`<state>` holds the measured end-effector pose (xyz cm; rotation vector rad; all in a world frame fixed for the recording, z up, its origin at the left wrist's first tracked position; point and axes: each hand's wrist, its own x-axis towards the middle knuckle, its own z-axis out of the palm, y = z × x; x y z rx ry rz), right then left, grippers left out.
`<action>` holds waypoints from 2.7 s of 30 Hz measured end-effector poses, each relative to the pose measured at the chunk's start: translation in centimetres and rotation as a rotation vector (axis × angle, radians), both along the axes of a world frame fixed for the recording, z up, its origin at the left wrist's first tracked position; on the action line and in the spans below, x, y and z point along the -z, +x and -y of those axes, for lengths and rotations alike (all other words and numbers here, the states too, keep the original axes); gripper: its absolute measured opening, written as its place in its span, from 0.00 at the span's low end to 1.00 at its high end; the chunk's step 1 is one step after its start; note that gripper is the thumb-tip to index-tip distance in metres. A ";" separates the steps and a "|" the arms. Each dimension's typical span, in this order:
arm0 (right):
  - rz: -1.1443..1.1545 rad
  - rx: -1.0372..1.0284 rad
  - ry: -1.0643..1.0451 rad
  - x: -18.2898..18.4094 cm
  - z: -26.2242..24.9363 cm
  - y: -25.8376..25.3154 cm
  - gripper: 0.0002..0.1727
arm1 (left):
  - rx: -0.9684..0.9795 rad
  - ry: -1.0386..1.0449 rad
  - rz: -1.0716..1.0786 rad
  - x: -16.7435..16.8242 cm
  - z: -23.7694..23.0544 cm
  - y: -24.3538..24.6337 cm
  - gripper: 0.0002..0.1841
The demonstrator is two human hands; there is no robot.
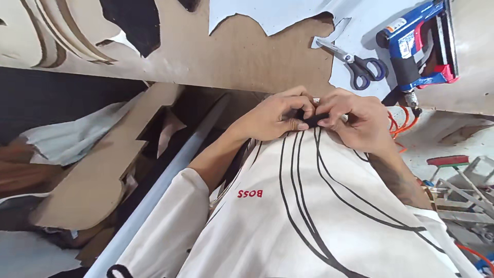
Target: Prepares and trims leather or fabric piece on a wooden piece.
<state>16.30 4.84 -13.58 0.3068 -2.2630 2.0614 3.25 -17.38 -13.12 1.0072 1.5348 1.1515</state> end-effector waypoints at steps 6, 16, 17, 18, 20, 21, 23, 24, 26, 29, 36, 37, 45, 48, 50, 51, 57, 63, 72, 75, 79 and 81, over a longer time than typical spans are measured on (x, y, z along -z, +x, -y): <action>0.227 -0.118 0.185 -1.5 -1.0 -1.0 0.20 | -0.037 -0.007 -0.126 -0.9 -0.9 -0.8 0.04; 0.231 0.065 0.286 -0.5 -1.2 -2.2 0.10 | -0.079 -0.083 -0.250 -0.3 -1.1 1.3 0.31; 0.221 0.109 0.287 -0.3 -0.6 -2.2 0.10 | -0.113 -0.077 -0.259 -0.4 -1.2 1.6 0.26; 0.208 0.139 0.282 -0.2 0.0 -2.1 0.09 | -0.144 -0.067 -0.256 -0.4 -1.2 1.7 0.21; 0.155 0.176 0.296 -0.6 1.3 -1.6 0.07 | -0.203 -0.053 -0.216 -0.6 -1.1 1.9 0.17; 0.122 0.193 0.310 -0.8 1.9 -1.5 0.07 | -0.229 -0.050 -0.182 -0.6 -1.1 1.9 0.16; 0.075 0.223 0.318 -0.7 2.6 -1.8 0.07 | -0.269 -0.075 -0.086 -0.8 -0.9 1.8 0.14; 0.070 0.236 0.301 -0.5 2.8 -2.0 0.07 | -0.277 -0.108 -0.029 -1.0 -0.8 1.8 0.13; 0.114 0.237 0.272 -0.4 2.5 -1.8 0.07 | -0.279 -0.165 0.095 -1.2 -0.2 1.7 0.09; 0.177 0.383 0.453 -0.5 -1.9 -1.3 0.12 | -0.322 -0.205 0.217 -0.6 0.8 1.4 0.09; 0.799 0.432 1.078 5.6 -14.6 -0.3 0.59 | -0.257 -0.115 0.222 1.9 0.1 1.5 0.06; 0.786 0.400 1.095 6.1 -14.9 -0.6 0.61 | -0.250 -0.111 0.194 2.1 -0.1 1.5 0.07; 0.761 0.263 1.183 -0.6 -17.0 -5.7 0.45 | -0.190 -0.180 -0.091 2.3 -1.7 2.2 0.15; 0.918 0.173 0.996 -4.4 -20.3 -6.7 0.37 | -0.157 -0.160 -0.185 2.5 -1.9 2.5 0.17; 1.196 -0.058 0.727 -8.2 -19.3 -8.8 0.28 | -0.144 -0.145 -0.221 2.5 -1.9 2.7 0.17; 1.310 -0.177 0.593 -10.0 -18.0 -9.9 0.25 | -0.154 -0.123 -0.229 2.5 -1.8 2.9 0.16; 1.468 -0.513 0.395 -15.2 -10.7 -12.2 0.19 | -0.175 -0.152 -0.215 2.5 -1.5 3.0 0.16; 1.429 -0.598 0.212 -14.4 -5.8 -13.2 0.36 | -0.193 -0.086 -0.197 2.3 -1.4 3.2 0.13; 1.220 -0.518 0.441 -13.0 -2.8 -11.7 0.42 | -0.122 -0.039 -0.253 2.8 -2.0 3.2 0.11; 1.266 -0.434 0.452 -13.5 -2.1 -11.0 0.43 | -0.098 -0.064 -0.271 2.5 -2.2 3.0 0.10; 1.225 -0.382 0.350 -13.8 -3.8 -9.9 0.46 | -0.075 -0.105 -0.268 2.1 -2.3 2.8 0.11; 1.105 -0.360 0.506 -14.4 -5.4 -9.2 0.43 | -0.093 -0.111 -0.264 2.1 -2.1 2.8 0.14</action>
